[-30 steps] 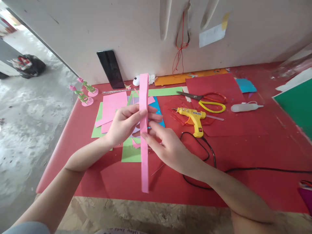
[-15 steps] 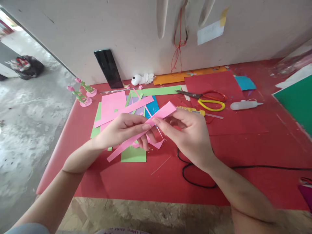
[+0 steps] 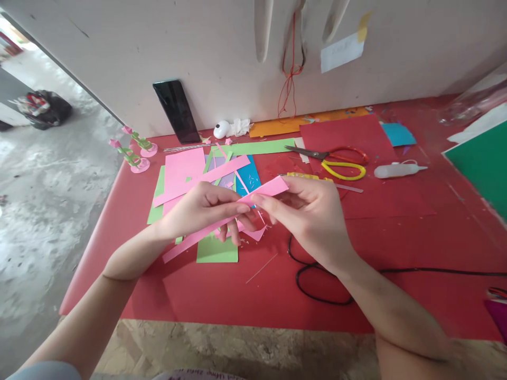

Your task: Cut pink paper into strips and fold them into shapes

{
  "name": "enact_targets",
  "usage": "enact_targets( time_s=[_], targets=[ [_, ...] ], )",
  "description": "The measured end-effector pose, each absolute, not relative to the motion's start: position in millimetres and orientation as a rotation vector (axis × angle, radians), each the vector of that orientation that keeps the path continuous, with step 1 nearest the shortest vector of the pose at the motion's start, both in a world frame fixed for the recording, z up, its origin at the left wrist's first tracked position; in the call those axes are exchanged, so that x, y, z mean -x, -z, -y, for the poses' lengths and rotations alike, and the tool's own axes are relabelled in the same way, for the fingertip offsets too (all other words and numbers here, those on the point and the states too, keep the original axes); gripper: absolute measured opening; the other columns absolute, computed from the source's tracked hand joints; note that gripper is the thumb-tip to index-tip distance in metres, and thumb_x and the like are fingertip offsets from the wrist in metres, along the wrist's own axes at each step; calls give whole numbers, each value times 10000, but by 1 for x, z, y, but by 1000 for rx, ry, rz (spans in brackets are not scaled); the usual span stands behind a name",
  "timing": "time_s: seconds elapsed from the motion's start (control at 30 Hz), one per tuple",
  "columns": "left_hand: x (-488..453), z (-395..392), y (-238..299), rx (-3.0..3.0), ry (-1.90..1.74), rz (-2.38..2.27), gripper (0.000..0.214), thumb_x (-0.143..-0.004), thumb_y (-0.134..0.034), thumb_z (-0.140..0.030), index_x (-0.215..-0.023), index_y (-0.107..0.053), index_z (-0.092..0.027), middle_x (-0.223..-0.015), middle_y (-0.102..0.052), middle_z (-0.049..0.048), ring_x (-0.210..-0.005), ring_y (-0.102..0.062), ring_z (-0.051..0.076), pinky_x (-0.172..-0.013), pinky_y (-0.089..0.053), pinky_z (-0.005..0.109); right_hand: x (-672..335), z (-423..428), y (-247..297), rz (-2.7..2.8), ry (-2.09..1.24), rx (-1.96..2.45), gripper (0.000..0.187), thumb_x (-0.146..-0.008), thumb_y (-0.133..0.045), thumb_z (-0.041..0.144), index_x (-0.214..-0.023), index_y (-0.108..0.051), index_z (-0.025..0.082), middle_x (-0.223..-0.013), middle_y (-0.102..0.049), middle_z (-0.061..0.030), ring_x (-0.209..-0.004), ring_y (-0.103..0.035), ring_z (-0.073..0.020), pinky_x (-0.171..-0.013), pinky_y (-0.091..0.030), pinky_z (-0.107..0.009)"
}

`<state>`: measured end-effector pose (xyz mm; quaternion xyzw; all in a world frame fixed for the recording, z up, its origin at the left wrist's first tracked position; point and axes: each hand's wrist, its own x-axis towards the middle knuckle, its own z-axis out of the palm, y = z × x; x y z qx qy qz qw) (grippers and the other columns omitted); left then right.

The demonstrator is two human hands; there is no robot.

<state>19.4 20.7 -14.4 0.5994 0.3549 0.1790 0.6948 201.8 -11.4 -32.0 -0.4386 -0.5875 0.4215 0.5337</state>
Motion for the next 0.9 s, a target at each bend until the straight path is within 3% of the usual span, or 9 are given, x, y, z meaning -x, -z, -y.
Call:
enact_targets(
  time_s=[0.17,0.37,0.57,0.77,0.9],
  targets=[
    [-20,-25,20,-1272,-361,-759,316,-768,-722,-393,-708,-597,-109,-587,-698,20,-385,-609,83,-364,-453,135,-211,7,34,1339,-975,1010,213,-833,-668,128,-791,-783,303,-550,-596,55,-492,-500,-65,-441,-384,-218],
    [-18,-27,20,-1266,-304,-769,241,-816,-683,-337,-770,-595,-117,-636,-713,13,-423,-636,93,-398,-469,152,-219,5,29,1355,-874,1052,212,-847,-669,155,-707,-784,266,-488,-548,34,-470,-464,-87,-443,-316,-287],
    [-17,-29,18,-1236,-240,-766,242,-901,-580,-266,-713,-550,-118,-647,-720,27,-505,-677,92,-462,-497,141,-230,-9,24,1250,-770,957,269,-765,-672,22,-650,-786,237,-433,-551,26,-413,-473,-76,-413,-288,-264],
    [-16,-32,23,-1095,-239,-605,279,-919,-561,-340,-896,-655,-79,-753,-760,95,-604,-722,138,-580,-583,228,-221,-15,28,1149,-876,1054,181,-759,-681,134,-597,-725,202,-511,-621,17,-388,-489,-67,-357,-312,-221],
    [-17,-35,27,-1043,-205,-542,362,-888,-603,-393,-934,-695,-45,-790,-765,134,-637,-733,166,-618,-602,270,-208,-8,28,1393,-1126,1099,157,-759,-690,219,-606,-668,197,-524,-576,36,-432,-498,-68,-380,-360,-198]
  ],
)
